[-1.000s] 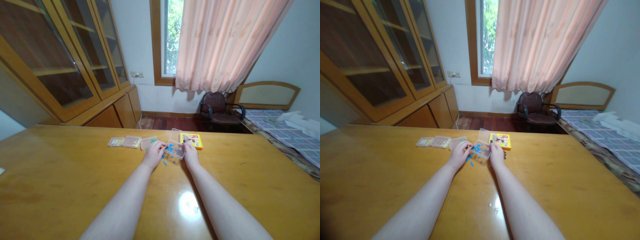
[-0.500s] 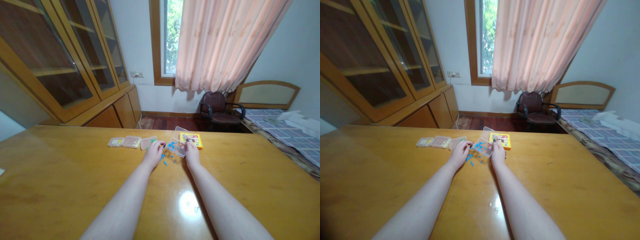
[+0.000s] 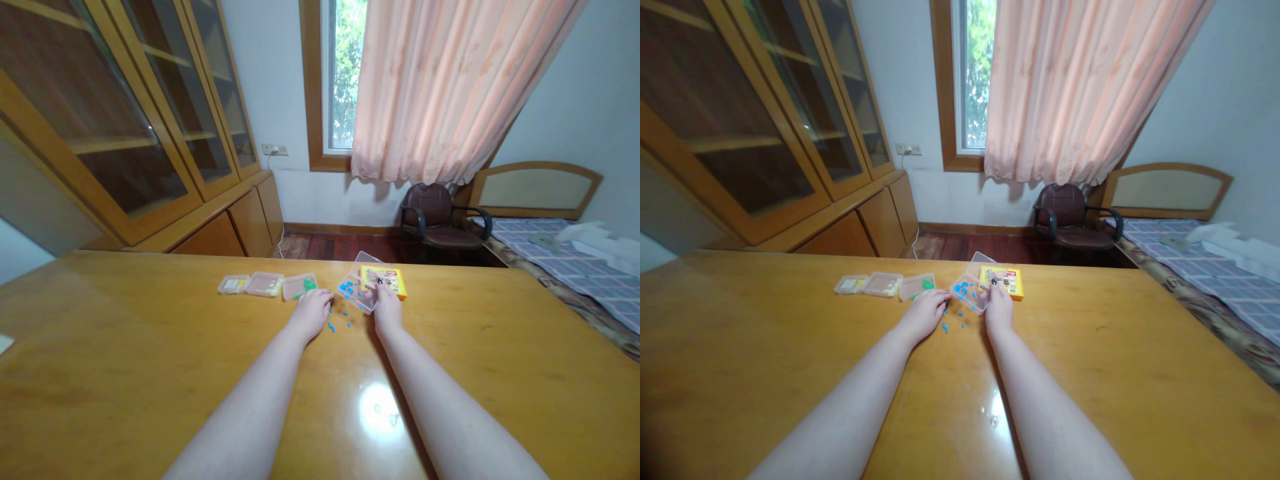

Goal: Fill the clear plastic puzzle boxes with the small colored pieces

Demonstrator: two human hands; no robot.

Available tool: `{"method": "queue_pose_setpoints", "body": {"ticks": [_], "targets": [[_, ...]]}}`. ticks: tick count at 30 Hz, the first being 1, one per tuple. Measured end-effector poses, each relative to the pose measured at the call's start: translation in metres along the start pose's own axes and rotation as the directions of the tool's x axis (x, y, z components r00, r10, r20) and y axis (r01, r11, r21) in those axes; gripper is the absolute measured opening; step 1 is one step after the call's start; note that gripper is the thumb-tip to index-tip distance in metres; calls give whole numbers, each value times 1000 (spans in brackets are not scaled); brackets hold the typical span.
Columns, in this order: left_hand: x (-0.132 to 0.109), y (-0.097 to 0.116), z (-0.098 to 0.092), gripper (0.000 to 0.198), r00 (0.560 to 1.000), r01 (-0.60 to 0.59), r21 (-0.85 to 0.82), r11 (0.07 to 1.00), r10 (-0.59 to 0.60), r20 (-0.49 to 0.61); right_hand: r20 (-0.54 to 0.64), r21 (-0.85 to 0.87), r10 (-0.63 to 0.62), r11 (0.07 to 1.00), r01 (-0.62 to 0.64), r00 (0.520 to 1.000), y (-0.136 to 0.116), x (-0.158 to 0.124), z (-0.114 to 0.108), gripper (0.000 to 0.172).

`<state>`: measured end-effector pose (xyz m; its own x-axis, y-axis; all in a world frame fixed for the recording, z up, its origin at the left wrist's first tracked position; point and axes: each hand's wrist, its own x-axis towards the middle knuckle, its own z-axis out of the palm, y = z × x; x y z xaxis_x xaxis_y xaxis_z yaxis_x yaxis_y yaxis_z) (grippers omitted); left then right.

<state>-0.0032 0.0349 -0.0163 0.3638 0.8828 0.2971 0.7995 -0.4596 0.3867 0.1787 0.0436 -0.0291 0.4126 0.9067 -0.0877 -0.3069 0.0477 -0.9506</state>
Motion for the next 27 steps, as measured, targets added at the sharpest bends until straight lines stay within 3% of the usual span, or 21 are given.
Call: {"method": "queue_pose_setpoints", "body": {"ticks": [15, 20, 24, 27], "targets": [[0, -2, 2, 11, 999, 24, -32, 999, -23, 34, -3, -26, -11, 1000, 11, 1000, -1, -2, 0, 24], [1, 2, -4, 13, 989, 62, -162, 985, -82, -120, 14, -73, -29, 997, 30, 999, -5, -4, 0, 26], [0, 6, -14, 10, 928, 100, -237, 966, -177, -328, 60, -134, -34, 990, 42, 998, -6, -5, 1, 29], [-3, 11, -18, 11, 932, 36, -236, 971, -118, -343, 149, -208, -42, 975, 73, 988, -5, -7, 2, 26]]}}
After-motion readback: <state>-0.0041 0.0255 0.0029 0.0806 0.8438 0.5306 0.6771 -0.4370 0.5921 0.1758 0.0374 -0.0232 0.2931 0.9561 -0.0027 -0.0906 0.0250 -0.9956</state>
